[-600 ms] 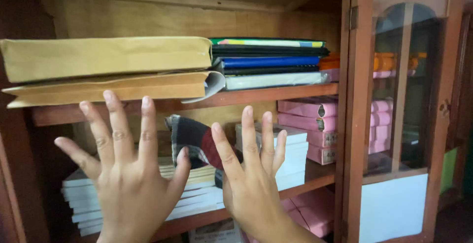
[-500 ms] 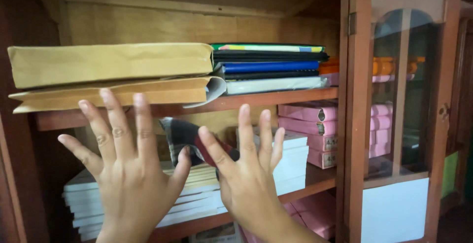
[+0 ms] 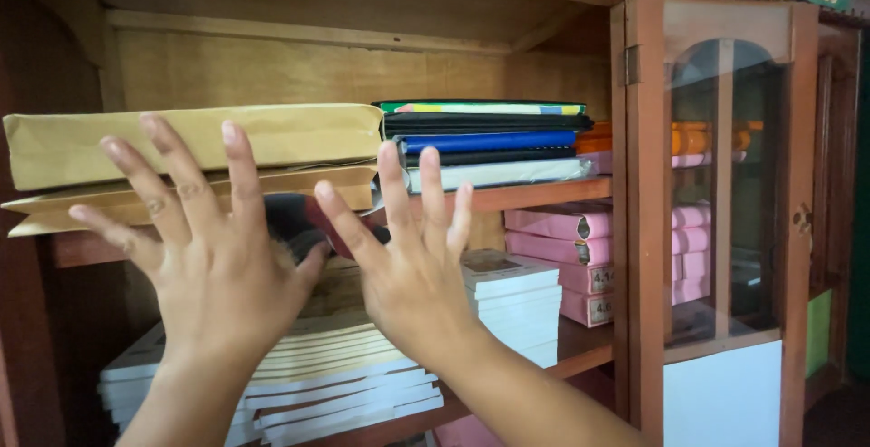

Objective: Wiping a large brown envelope with a cloth.

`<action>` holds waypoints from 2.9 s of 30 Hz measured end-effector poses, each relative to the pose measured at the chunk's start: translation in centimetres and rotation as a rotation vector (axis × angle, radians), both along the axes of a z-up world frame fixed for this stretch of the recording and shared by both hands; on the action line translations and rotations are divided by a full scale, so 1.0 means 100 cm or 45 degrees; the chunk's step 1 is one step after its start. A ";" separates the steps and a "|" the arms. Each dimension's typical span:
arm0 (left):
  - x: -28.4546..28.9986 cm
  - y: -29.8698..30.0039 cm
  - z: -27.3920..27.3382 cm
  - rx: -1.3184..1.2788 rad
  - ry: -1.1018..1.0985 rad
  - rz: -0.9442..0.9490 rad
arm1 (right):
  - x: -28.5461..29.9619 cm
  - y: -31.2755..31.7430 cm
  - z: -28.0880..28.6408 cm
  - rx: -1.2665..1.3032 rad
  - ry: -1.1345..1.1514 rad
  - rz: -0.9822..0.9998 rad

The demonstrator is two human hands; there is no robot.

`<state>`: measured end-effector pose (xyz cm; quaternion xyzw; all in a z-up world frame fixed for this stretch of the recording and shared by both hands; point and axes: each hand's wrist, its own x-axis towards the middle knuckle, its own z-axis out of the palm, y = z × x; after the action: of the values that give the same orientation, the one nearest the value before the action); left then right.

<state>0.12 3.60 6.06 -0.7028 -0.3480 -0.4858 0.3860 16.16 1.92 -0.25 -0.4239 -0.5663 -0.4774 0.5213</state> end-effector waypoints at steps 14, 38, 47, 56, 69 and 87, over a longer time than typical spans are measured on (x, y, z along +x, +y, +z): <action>0.007 0.021 -0.001 0.218 0.056 -0.123 | 0.001 0.030 0.012 -0.026 -0.030 0.089; -0.034 0.057 -0.011 0.729 -0.064 0.494 | -0.025 0.031 0.029 0.055 -0.020 0.221; -0.047 0.058 -0.010 0.757 -0.042 0.786 | -0.029 0.028 0.040 0.150 -0.001 0.099; -0.041 0.064 0.000 0.749 -0.026 0.485 | -0.014 0.025 0.052 0.222 -0.032 -0.044; -0.001 0.039 0.005 0.787 0.041 0.195 | 0.030 0.042 0.036 0.099 0.014 0.049; -0.013 0.013 0.039 0.587 -0.041 0.239 | 0.015 0.004 0.074 0.175 0.034 0.157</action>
<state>-1.18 4.94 10.01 -0.5530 -0.2978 -0.5255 0.5739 17.68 2.28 7.13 -0.3579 -0.5501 -0.4765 0.5850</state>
